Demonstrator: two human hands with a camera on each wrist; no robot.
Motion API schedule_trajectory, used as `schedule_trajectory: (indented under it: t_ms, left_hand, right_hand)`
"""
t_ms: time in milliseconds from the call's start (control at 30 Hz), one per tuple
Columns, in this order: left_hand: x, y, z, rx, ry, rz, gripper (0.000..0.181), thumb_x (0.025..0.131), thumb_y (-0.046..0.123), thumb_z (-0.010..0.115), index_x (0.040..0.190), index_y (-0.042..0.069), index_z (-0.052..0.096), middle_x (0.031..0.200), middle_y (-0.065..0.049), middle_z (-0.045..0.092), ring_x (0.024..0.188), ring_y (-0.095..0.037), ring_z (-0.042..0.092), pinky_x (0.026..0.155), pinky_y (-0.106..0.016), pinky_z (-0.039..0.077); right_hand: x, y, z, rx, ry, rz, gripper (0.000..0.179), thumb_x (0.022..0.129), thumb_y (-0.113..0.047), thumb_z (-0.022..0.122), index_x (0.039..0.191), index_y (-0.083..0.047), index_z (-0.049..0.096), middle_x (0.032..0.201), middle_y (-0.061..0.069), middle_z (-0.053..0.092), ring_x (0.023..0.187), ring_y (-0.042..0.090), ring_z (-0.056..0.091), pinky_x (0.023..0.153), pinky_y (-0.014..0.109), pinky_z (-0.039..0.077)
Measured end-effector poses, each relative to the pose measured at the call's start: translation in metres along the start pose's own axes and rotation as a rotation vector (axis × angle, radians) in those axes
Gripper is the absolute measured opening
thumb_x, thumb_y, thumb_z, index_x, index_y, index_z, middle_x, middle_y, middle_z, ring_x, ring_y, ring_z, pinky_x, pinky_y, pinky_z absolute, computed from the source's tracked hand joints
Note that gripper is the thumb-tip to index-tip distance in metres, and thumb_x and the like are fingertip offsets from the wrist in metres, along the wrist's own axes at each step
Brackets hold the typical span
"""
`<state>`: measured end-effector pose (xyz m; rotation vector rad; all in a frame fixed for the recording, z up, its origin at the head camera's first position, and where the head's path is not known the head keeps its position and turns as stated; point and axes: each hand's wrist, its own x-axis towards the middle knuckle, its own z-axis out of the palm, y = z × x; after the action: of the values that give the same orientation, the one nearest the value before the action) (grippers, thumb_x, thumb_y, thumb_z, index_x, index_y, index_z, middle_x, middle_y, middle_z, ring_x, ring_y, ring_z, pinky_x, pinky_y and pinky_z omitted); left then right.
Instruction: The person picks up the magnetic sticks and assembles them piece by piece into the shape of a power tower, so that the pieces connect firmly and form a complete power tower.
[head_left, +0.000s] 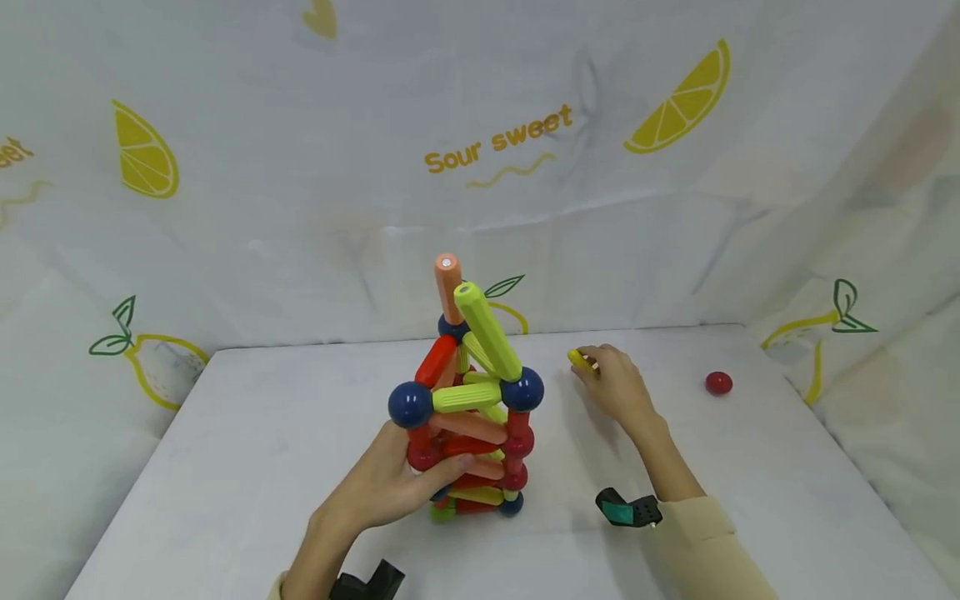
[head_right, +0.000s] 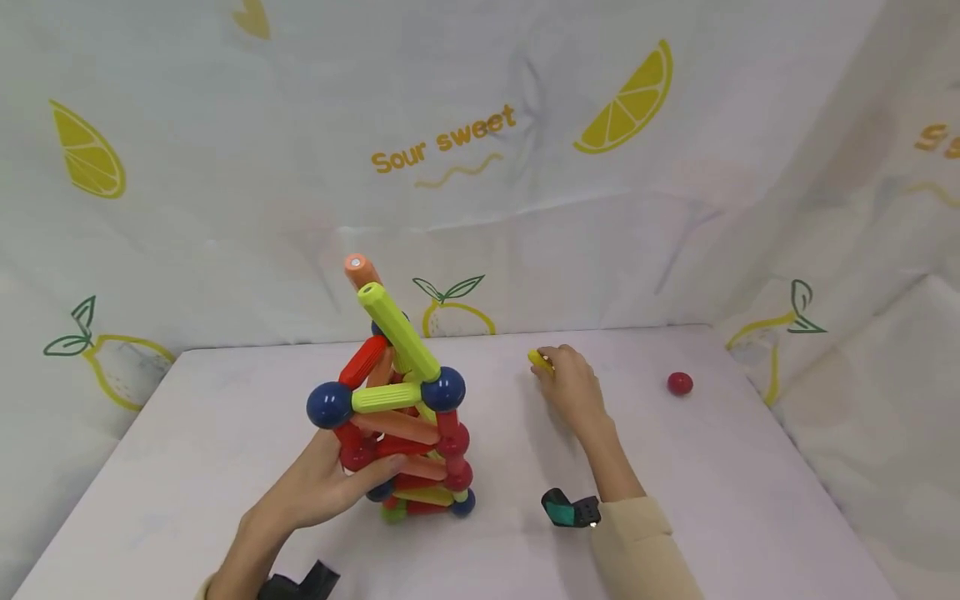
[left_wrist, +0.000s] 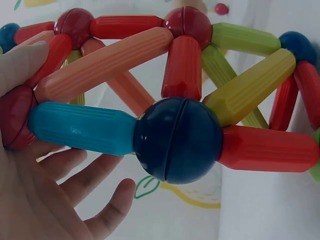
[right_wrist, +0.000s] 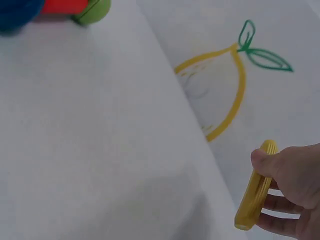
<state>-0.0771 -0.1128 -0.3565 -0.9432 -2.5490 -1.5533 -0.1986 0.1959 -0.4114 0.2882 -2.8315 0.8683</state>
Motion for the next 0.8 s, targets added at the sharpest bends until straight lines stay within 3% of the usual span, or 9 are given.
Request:
schedule_trajectory:
  t_ms: [167, 300, 400, 500, 600, 700, 800]
  left_hand:
    - [0.001, 0.003, 0.002, 0.011, 0.016, -0.002, 0.048, 0.096, 0.025, 0.073, 0.139, 0.031, 0.053, 0.129, 0.015, 0.067, 0.129, -0.007, 0.058, 0.107, -0.038, 0.053]
    - [0.003, 0.004, 0.006, 0.025, 0.024, 0.02, 0.04, 0.097, 0.025, 0.071, 0.134, 0.034, 0.059, 0.126, 0.016, 0.07, 0.128, -0.007, 0.059, 0.106, -0.038, 0.053]
    - [0.003, 0.005, 0.008, 0.036, 0.029, 0.028, 0.038, 0.098, 0.026, 0.069, 0.134, 0.034, 0.06, 0.127, 0.015, 0.07, 0.127, -0.007, 0.059, 0.104, -0.038, 0.054]
    - [0.003, 0.007, 0.009, 0.066, 0.05, 0.007, 0.039, 0.097, 0.028, 0.07, 0.134, 0.037, 0.059, 0.128, 0.018, 0.068, 0.126, -0.006, 0.059, 0.102, -0.039, 0.056]
    - [0.002, 0.009, 0.011, 0.094, 0.068, -0.018, 0.04, 0.097, 0.031, 0.071, 0.133, 0.04, 0.058, 0.128, 0.021, 0.066, 0.126, -0.005, 0.058, 0.101, -0.041, 0.056]
    - [0.001, 0.011, 0.011, 0.101, 0.074, -0.031, 0.039, 0.097, 0.032, 0.071, 0.132, 0.043, 0.059, 0.128, 0.023, 0.066, 0.128, -0.004, 0.057, 0.102, -0.042, 0.055]
    - [0.002, 0.012, 0.011, 0.084, 0.065, -0.022, 0.037, 0.097, 0.032, 0.071, 0.131, 0.042, 0.06, 0.128, 0.021, 0.066, 0.128, -0.004, 0.056, 0.104, -0.044, 0.054]
  right_hand:
    - [-0.006, -0.026, -0.028, 0.184, 0.158, -0.075, 0.037, 0.097, -0.01, 0.069, 0.128, 0.007, 0.065, 0.109, 0.027, 0.072, 0.094, 0.04, 0.073, 0.079, 0.049, 0.063]
    - [-0.016, -0.054, -0.058, 0.319, 0.31, -0.099, 0.037, 0.093, -0.011, 0.074, 0.127, 0.001, 0.068, 0.107, 0.02, 0.074, 0.092, 0.025, 0.073, 0.076, 0.021, 0.061]
    - [-0.026, -0.083, -0.085, 0.467, 0.451, -0.132, 0.034, 0.089, -0.007, 0.078, 0.122, -0.001, 0.072, 0.099, 0.003, 0.075, 0.087, 0.007, 0.07, 0.07, 0.007, 0.053]
    - [-0.038, -0.111, -0.108, 0.69, 0.588, -0.232, 0.034, 0.082, 0.002, 0.082, 0.114, 0.001, 0.073, 0.092, -0.008, 0.075, 0.081, 0.002, 0.069, 0.068, 0.011, 0.056]
    - [-0.05, -0.136, -0.123, 0.925, 0.676, -0.376, 0.037, 0.073, 0.014, 0.082, 0.109, 0.01, 0.072, 0.087, 0.0, 0.077, 0.077, 0.013, 0.071, 0.066, 0.019, 0.06]
    - [-0.061, -0.154, -0.126, 1.092, 0.679, -0.499, 0.042, 0.067, 0.019, 0.083, 0.106, 0.019, 0.067, 0.087, 0.02, 0.074, 0.075, 0.028, 0.071, 0.063, 0.032, 0.063]
    - [-0.064, -0.162, -0.114, 1.098, 0.612, -0.575, 0.049, 0.067, 0.017, 0.084, 0.111, 0.019, 0.065, 0.094, 0.03, 0.072, 0.078, 0.037, 0.071, 0.061, 0.04, 0.063]
